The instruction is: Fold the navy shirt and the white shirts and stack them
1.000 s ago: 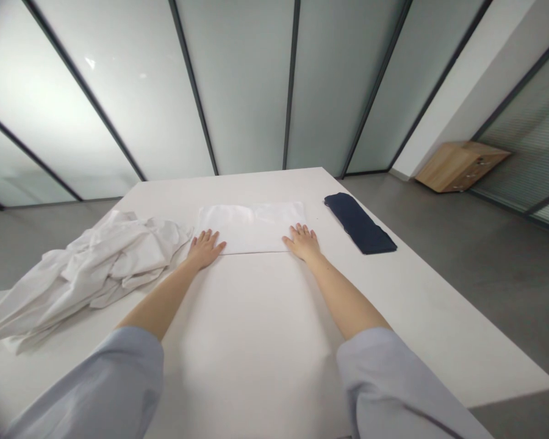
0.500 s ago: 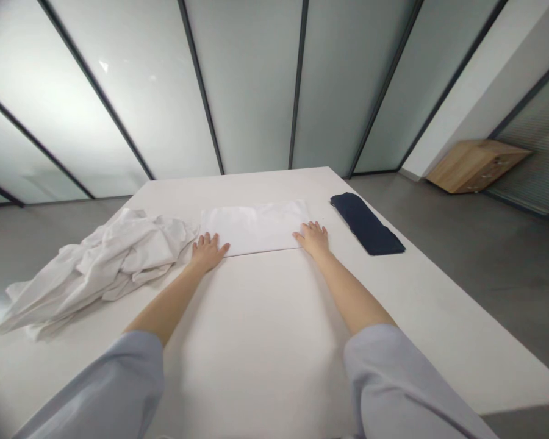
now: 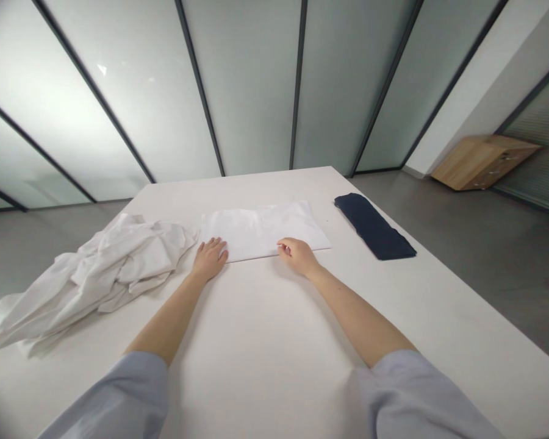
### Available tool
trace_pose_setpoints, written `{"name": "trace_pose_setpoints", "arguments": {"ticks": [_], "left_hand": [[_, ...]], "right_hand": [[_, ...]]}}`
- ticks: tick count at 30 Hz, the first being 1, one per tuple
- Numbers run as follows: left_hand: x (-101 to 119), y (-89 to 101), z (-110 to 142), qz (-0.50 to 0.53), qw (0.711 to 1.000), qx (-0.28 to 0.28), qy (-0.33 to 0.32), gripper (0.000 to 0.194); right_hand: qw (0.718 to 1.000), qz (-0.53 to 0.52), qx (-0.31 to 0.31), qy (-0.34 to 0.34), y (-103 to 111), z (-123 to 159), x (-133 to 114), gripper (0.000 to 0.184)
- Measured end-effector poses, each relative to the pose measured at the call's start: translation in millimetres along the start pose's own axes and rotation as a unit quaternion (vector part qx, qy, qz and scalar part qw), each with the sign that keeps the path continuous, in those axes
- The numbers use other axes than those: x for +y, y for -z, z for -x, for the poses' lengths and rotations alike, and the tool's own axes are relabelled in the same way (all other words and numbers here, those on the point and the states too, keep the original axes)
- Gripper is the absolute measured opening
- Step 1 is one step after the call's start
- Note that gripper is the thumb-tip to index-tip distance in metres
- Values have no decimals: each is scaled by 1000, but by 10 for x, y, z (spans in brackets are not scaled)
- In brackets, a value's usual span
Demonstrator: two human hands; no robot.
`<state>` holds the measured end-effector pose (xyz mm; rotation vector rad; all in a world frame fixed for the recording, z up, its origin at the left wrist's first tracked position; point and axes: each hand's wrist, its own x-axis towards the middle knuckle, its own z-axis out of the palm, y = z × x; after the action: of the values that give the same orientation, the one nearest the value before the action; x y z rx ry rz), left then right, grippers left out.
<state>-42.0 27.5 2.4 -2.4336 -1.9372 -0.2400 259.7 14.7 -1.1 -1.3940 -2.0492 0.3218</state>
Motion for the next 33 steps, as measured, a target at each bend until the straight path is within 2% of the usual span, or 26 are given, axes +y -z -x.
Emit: {"name": "trace_pose_setpoints", "arguments": {"ticks": [3, 6, 9, 12, 18, 22, 26, 28, 29, 32, 33], "left_hand": [[14, 12, -8, 5, 1000, -9, -8, 45], [29, 77, -13, 5, 1000, -7, -16, 43], [64, 174, -20, -2, 1000, -21, -22, 40], [134, 261, -16, 0, 998, -39, -45, 39], [483, 329, 124, 38, 983, -51, -170, 30], [860, 321, 326, 99, 950, -78, -286, 27], [1104, 305, 460, 190, 887, -152, -392, 28], [1085, 294, 422, 237, 882, -168, -372, 30], [1034, 286, 375, 248, 897, -151, -333, 32], [751, 243, 185, 205, 969, -23, -134, 34], [638, 223, 127, 174, 983, 14, -63, 36]], "right_hand": [[997, 10, -76, 6, -54, 22, -124, 26], [993, 67, -92, 16, -41, 13, -126, 29], [988, 128, -84, 6, -9, -12, -52, 33], [982, 172, -58, -50, -3, -28, 54, 40], [967, 181, 2, -178, -38, -70, 267, 51], [954, 171, 39, -245, -13, -109, 364, 51], [949, 148, 62, -272, 30, -120, 451, 47], [959, 120, 52, -251, 37, -118, 478, 47], [965, 106, 44, -234, 34, -116, 483, 48], [978, 90, 27, -188, 14, -109, 463, 49], [978, 96, 28, -183, 6, -106, 448, 48]]}}
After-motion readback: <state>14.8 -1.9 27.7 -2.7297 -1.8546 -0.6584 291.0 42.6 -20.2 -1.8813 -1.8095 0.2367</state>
